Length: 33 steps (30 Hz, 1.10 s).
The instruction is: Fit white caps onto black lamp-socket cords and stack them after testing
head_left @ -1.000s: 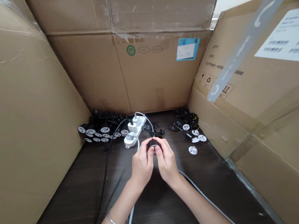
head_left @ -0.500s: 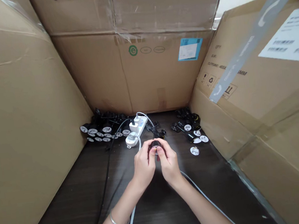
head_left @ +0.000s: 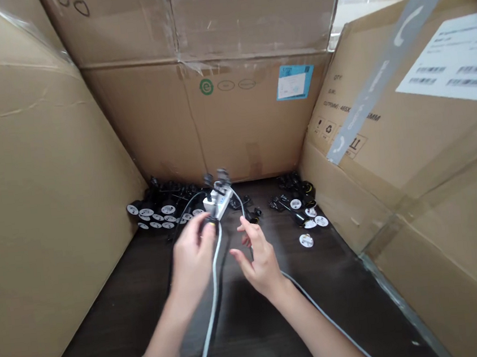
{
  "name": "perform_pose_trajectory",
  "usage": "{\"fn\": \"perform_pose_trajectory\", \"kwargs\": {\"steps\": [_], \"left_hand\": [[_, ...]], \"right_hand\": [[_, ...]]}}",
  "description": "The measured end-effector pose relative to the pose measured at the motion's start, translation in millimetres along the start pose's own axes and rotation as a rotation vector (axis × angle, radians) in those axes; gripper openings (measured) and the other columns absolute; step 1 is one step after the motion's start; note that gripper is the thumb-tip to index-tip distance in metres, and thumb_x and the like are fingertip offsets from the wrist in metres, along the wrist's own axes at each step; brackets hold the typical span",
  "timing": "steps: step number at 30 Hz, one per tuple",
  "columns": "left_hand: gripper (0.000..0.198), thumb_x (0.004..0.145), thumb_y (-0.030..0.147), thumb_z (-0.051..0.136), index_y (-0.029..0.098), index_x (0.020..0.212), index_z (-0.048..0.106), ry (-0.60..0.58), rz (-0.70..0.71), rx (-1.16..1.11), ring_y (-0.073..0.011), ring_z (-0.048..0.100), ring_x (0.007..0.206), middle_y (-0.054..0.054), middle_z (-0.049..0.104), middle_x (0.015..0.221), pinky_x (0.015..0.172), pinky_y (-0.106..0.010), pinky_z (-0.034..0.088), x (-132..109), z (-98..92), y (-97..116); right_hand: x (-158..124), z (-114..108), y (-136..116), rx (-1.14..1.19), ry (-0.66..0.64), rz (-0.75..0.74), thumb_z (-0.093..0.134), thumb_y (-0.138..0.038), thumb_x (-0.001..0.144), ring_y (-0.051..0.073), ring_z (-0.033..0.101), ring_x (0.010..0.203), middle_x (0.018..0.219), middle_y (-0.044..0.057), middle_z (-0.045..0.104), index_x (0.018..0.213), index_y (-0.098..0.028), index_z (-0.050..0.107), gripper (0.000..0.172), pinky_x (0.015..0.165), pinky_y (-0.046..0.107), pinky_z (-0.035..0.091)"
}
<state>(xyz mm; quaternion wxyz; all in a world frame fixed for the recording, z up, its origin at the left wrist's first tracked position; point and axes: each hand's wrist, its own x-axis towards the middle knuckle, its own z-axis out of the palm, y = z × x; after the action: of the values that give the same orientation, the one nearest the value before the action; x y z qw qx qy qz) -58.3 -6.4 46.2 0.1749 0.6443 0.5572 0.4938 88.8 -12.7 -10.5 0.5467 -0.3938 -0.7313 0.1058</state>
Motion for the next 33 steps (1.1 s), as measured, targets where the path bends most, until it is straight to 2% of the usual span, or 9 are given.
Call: {"fn": "perform_pose_trajectory", "kwargs": {"steps": [3,5,9,14,20,24,27,30,33], "left_hand": [[0.035,0.084,0.034,0.042,0.018,0.114,0.052,0.286,0.03,0.317,-0.0195,0.055,0.085,-0.008,0.056,0.1,0.082,-0.034,0.043,31.0,-29.8,-11.4],[0.036,0.081,0.03,0.044,0.017,0.114,0.053,0.377,-0.006,0.508,-0.0209,0.053,0.082,-0.01,0.052,0.097,0.082,-0.037,0.042,54.1,-40.5,-23.3],[0.035,0.079,0.031,0.047,0.018,0.11,0.057,0.265,0.071,0.726,-0.0231,0.05,0.081,-0.011,0.045,0.093,0.074,-0.036,0.043,89.6,-36.2,-49.0],[0.03,0.075,0.03,0.052,0.019,0.102,0.061,0.114,0.213,0.898,-0.0248,0.046,0.086,-0.011,0.039,0.092,0.065,-0.031,0.043,106.8,-20.2,-71.7],[0.027,0.081,0.035,0.044,0.017,0.094,0.061,0.041,0.317,0.898,-0.0213,0.043,0.087,-0.01,0.041,0.092,0.066,-0.027,0.042,105.3,-21.2,-90.1],[0.024,0.081,0.03,0.044,0.019,0.096,0.059,-0.04,0.377,0.952,-0.0238,0.041,0.094,-0.011,0.042,0.103,0.061,-0.027,0.041,95.7,-25.1,-93.2],[0.022,0.081,0.026,0.043,0.018,0.095,0.058,-0.078,0.392,0.992,-0.0249,0.042,0.095,-0.011,0.045,0.104,0.064,-0.029,0.041,91.0,-28.4,-94.3],[0.022,0.082,0.026,0.043,0.016,0.095,0.058,-0.059,0.374,0.98,-0.0247,0.044,0.092,-0.011,0.049,0.099,0.07,-0.032,0.042,91.9,-30.3,-93.7],[0.024,0.083,0.026,0.042,0.016,0.099,0.057,0.031,0.377,0.947,-0.0253,0.044,0.096,-0.011,0.05,0.101,0.073,-0.032,0.041,96.8,-29.1,-89.1]], "right_hand": [[-1.3,1.2,-0.8,0.039,0.064,0.039,0.05,-0.025,0.084,0.013,0.05,0.077,0.106,0.008,0.049,0.132,-0.021,0.028,0.054,0.073,0.029,0.047],[-1.7,1.5,-1.2,0.05,0.077,0.065,0.048,-0.024,0.084,0.012,0.049,0.075,0.105,0.008,0.049,0.129,-0.02,0.031,0.048,0.071,0.028,0.047],[-0.4,1.2,-0.4,0.041,0.09,0.08,0.046,-0.024,0.085,0.011,0.049,0.072,0.102,0.008,0.05,0.125,-0.018,0.037,0.041,0.072,0.027,0.047],[2.7,-0.2,3.0,0.022,0.115,0.113,0.045,-0.024,0.085,0.011,0.05,0.072,0.1,0.008,0.05,0.122,-0.018,0.039,0.038,0.071,0.028,0.047],[3.0,0.5,5.8,0.012,0.138,0.114,0.044,-0.022,0.085,0.01,0.05,0.069,0.099,0.007,0.05,0.119,-0.018,0.042,0.035,0.07,0.027,0.047],[3.3,1.0,6.4,0.003,0.145,0.114,0.043,-0.022,0.085,0.01,0.05,0.068,0.098,0.007,0.051,0.118,-0.017,0.044,0.033,0.07,0.027,0.047],[4.0,0.4,6.2,0.01,0.15,0.124,0.042,-0.022,0.085,0.01,0.05,0.068,0.099,0.008,0.05,0.117,-0.017,0.044,0.032,0.068,0.026,0.047],[4.5,-0.1,5.6,0.02,0.15,0.128,0.042,-0.021,0.086,0.01,0.05,0.069,0.1,0.008,0.05,0.117,-0.017,0.044,0.031,0.066,0.025,0.047],[4.4,0.0,5.3,0.022,0.152,0.125,0.043,-0.021,0.085,0.01,0.051,0.069,0.099,0.008,0.05,0.116,-0.017,0.045,0.031,0.067,0.026,0.046]]}}
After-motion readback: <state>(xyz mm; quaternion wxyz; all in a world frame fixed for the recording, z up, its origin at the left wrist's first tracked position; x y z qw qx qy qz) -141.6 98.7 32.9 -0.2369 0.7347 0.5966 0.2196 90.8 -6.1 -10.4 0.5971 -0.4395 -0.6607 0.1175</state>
